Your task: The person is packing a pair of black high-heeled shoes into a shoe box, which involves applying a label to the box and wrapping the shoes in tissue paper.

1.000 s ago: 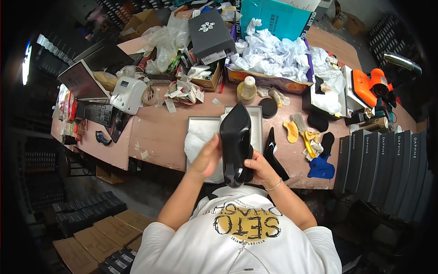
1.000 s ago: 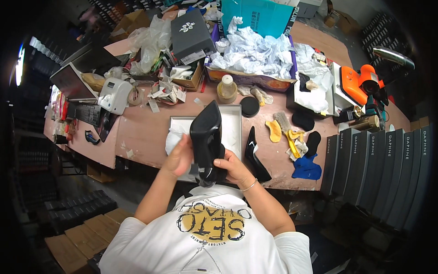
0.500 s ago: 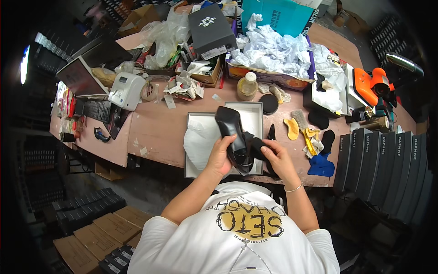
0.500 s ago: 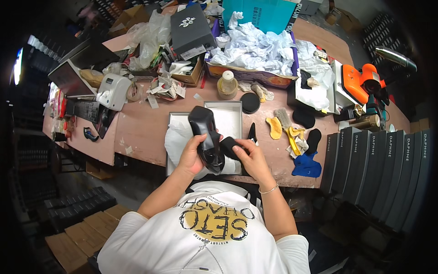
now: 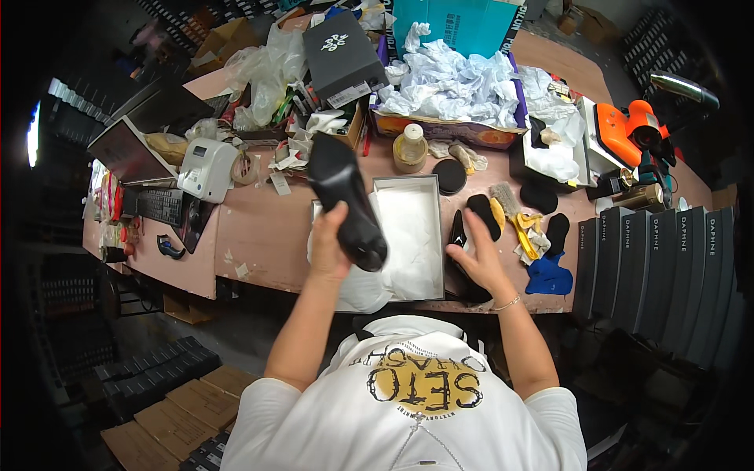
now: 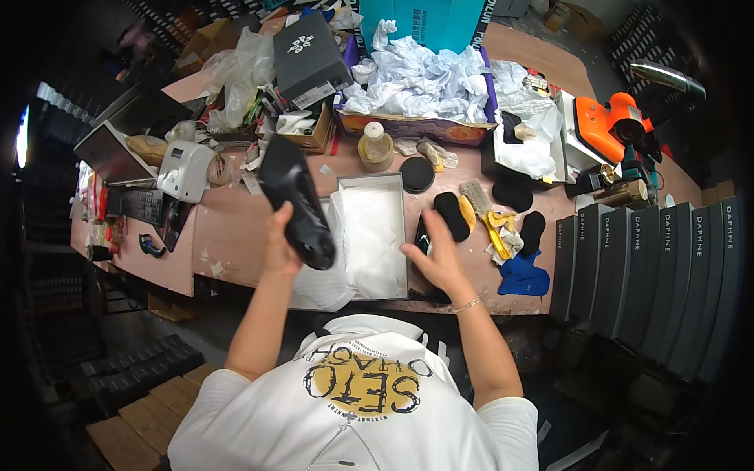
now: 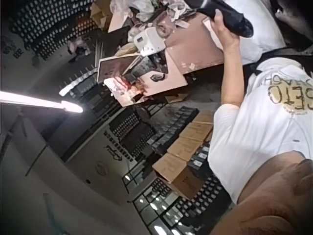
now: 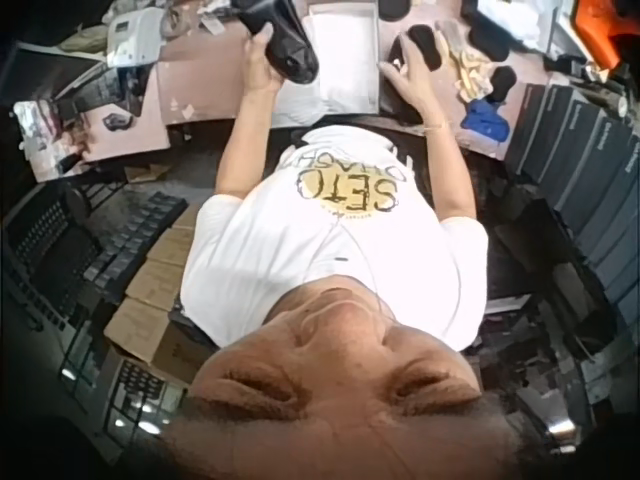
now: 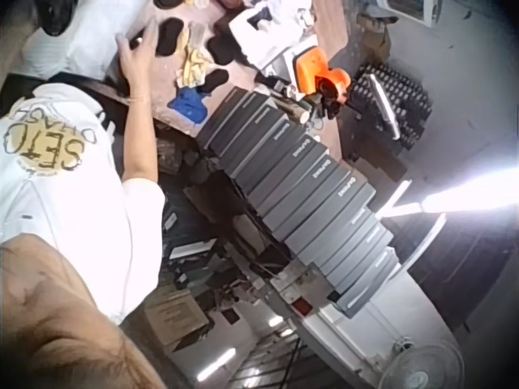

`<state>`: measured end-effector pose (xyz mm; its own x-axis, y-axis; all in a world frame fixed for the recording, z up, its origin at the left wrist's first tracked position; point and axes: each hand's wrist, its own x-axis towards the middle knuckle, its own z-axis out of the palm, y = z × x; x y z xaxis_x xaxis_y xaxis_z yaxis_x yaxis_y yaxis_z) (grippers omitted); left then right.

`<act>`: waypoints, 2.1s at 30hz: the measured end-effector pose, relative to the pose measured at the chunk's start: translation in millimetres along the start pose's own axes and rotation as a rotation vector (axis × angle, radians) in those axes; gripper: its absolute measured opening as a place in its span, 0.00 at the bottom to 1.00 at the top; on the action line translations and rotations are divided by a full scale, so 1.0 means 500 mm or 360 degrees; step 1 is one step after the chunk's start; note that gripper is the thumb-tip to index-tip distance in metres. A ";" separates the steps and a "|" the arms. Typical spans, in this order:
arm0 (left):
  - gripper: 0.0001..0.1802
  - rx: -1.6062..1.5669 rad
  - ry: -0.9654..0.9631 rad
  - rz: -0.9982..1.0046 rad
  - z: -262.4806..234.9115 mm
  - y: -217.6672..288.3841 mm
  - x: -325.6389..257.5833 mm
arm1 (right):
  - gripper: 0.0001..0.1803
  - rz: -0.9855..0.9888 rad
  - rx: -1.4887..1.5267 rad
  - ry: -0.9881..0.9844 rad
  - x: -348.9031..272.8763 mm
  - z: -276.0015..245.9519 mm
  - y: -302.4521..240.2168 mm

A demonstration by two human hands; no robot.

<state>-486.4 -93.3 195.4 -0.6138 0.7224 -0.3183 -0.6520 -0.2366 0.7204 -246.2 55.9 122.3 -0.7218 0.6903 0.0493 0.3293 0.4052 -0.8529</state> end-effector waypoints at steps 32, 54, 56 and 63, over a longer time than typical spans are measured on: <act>0.07 0.1714 -0.0447 0.0437 0.046 -0.018 0.069 | 0.26 0.1098 0.2346 0.0215 -0.263 -0.130 0.246; 0.17 0.2664 -0.1617 0.1059 -0.206 -0.153 -0.038 | 0.33 0.0734 0.1958 0.0139 -0.258 -0.023 -0.036; 0.24 0.2230 -0.1239 0.0253 -0.179 -0.117 -0.055 | 0.35 0.0800 0.1898 0.0158 -0.267 -0.013 -0.033; 0.32 0.2856 -0.0670 0.0983 -0.106 -0.124 -0.001 | 0.34 0.0903 0.1882 0.0087 -0.265 -0.020 -0.045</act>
<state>-469.2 -113.4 118.2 -0.2372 0.9623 0.1332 0.8858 0.1579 0.4364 -152.0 -38.6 139.9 -0.6256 0.6245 -0.4675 -0.1726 -0.6952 -0.6978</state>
